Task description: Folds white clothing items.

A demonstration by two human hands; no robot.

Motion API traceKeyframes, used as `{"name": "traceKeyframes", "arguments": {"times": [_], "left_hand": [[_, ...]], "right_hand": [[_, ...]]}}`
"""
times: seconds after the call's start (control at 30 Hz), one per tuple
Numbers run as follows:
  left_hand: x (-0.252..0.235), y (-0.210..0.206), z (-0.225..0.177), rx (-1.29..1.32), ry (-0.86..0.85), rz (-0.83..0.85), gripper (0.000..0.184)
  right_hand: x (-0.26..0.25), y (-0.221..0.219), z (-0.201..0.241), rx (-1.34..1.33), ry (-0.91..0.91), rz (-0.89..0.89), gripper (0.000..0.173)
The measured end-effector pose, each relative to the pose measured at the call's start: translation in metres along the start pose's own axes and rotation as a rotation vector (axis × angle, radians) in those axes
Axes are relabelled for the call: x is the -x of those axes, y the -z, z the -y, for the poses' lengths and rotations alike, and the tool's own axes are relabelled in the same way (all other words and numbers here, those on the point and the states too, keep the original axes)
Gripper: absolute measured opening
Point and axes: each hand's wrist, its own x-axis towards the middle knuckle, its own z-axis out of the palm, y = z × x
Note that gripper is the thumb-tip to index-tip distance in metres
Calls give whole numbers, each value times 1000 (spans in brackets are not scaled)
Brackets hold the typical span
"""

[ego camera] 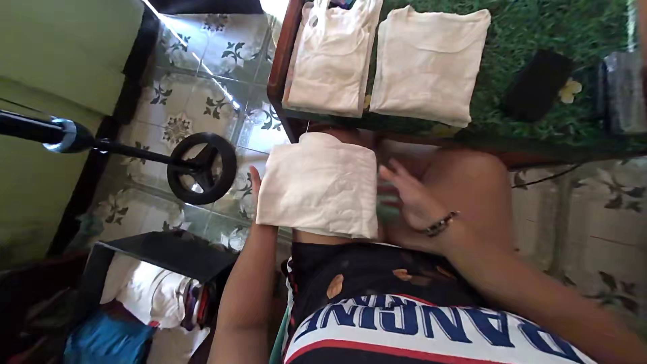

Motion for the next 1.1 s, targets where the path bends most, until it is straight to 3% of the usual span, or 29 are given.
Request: {"name": "traceKeyframes", "arguments": {"times": [0.07, 0.17, 0.23, 0.3, 0.37, 0.43, 0.5, 0.67, 0.87, 0.93, 1.03, 1.1], "left_hand": [[5, -6, 0, 81, 46, 39, 72], [19, -56, -27, -101, 201, -144, 65], [27, -59, -23, -241, 150, -15, 52], [39, -62, -13, -308, 216, 125, 38], [50, -85, -8, -247, 478, 129, 23], [53, -102, -7, -274, 585, 160, 29], [52, -107, -11, -325, 577, 203, 39], [34, -96, -23, -437, 597, 232, 28], [25, -78, -32, -632, 471, 235, 56], [22, -70, -27, -723, 421, 241, 61], [21, -66, -20, -988, 280, 173, 74], [31, -72, -20, -1311, 113, 70, 79]], "right_hand": [[5, 6, -22, -69, -93, 135, 55], [2, 13, -23, -266, 10, 244, 29], [-3, 24, -18, -372, 48, 223, 16], [-9, 37, -16, -393, 39, 116, 18], [-14, 43, -15, -408, -34, 22, 24], [-19, 42, -20, -444, -118, 18, 29], [-22, 37, -24, -484, -164, 69, 30], [-22, 34, -23, -521, -220, 180, 37], [-14, 36, -29, -574, -106, 226, 30], [-16, 37, -28, -619, -65, 256, 38], [-16, 35, -21, -682, -63, 262, 57], [-19, 39, -26, -678, 29, 308, 43]]}}
